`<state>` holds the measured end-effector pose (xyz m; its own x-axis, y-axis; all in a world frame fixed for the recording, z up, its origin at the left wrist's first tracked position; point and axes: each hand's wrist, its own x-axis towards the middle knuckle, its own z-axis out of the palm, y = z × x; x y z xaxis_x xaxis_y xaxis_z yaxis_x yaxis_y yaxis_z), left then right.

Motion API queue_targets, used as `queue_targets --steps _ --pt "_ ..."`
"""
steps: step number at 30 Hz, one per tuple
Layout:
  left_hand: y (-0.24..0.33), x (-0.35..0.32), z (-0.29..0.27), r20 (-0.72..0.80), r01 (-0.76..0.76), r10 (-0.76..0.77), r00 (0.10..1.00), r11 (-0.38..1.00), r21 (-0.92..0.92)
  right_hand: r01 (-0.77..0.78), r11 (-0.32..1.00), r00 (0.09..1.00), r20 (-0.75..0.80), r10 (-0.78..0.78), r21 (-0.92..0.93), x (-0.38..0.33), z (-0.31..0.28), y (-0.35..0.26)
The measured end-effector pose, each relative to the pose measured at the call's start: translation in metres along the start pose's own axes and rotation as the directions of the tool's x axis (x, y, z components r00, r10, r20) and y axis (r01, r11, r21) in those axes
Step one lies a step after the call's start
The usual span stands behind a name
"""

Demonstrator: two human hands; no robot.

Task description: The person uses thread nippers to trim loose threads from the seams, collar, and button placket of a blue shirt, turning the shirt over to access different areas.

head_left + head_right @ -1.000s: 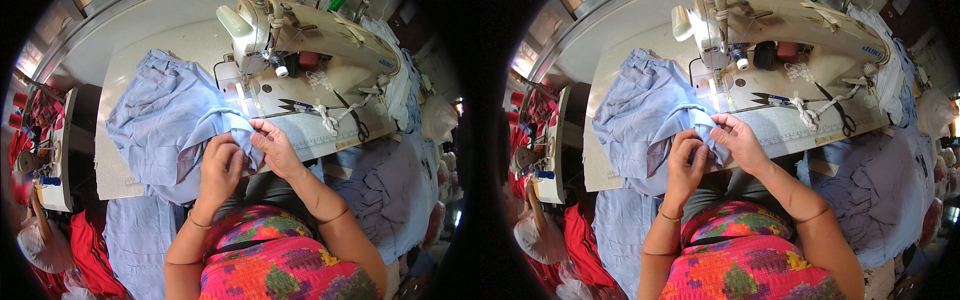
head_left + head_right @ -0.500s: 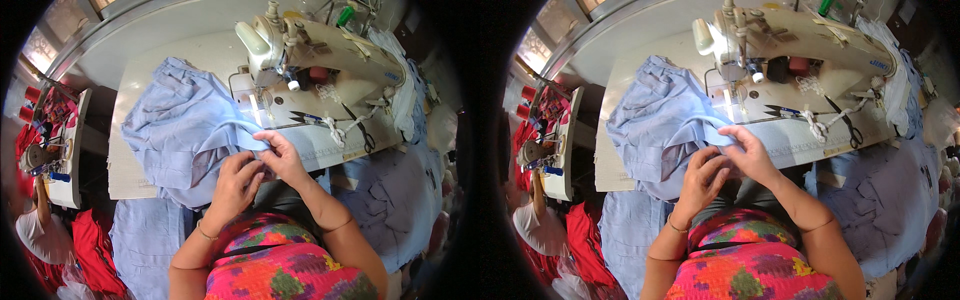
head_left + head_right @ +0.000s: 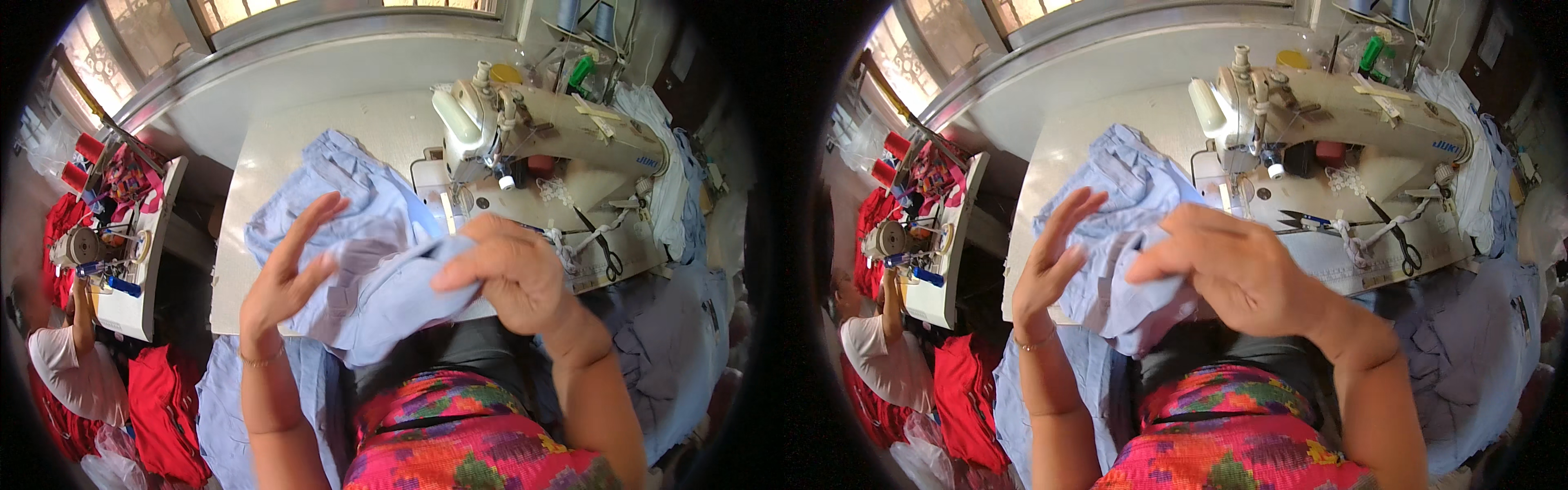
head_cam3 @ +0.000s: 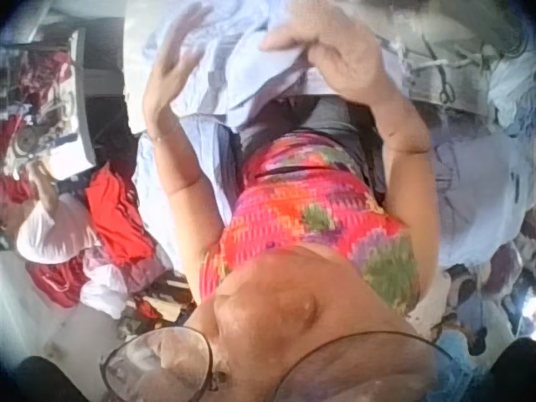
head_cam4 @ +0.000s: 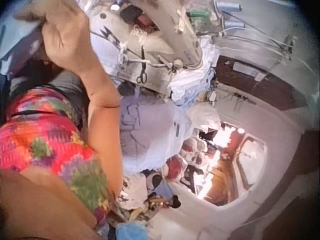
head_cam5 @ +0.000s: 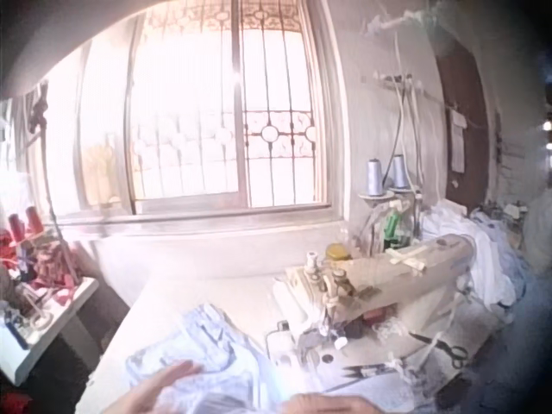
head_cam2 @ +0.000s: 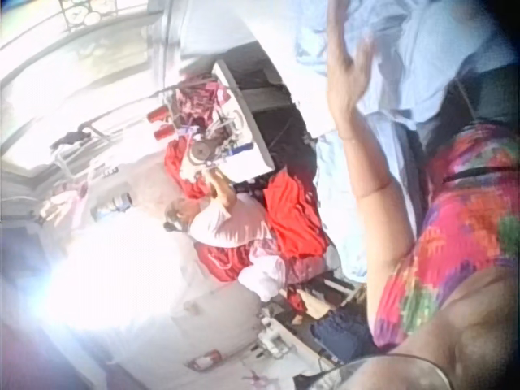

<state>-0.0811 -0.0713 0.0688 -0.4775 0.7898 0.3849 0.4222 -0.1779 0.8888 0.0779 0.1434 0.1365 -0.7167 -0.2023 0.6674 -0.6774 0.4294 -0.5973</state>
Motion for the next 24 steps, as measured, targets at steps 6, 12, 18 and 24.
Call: queue_targets --steps 6,12,18,24 --pt "-0.012 -0.01 0.032 -0.077 0.174 -0.156 0.985 0.855 0.488 -0.005 0.982 0.989 0.143 -0.022 0.186 0.099 -0.012 -0.015" --pt "-0.011 -0.064 -0.098 -0.427 0.649 -0.491 0.759 0.622 0.439 0.069 0.997 0.988 0.135 -0.071 0.019 0.174 -0.092 -0.011" --pt "0.086 -0.168 -0.257 -0.582 0.43 0.657 0.479 0.402 0.808 0.229 0.97 0.96 0.181 -0.212 -0.082 0.189 -0.066 -0.008" --pt "0.104 -0.131 -0.306 -0.532 0.421 0.684 0.498 0.346 0.839 0.164 0.918 0.977 0.189 -0.101 -0.36 0.254 -0.065 0.029"
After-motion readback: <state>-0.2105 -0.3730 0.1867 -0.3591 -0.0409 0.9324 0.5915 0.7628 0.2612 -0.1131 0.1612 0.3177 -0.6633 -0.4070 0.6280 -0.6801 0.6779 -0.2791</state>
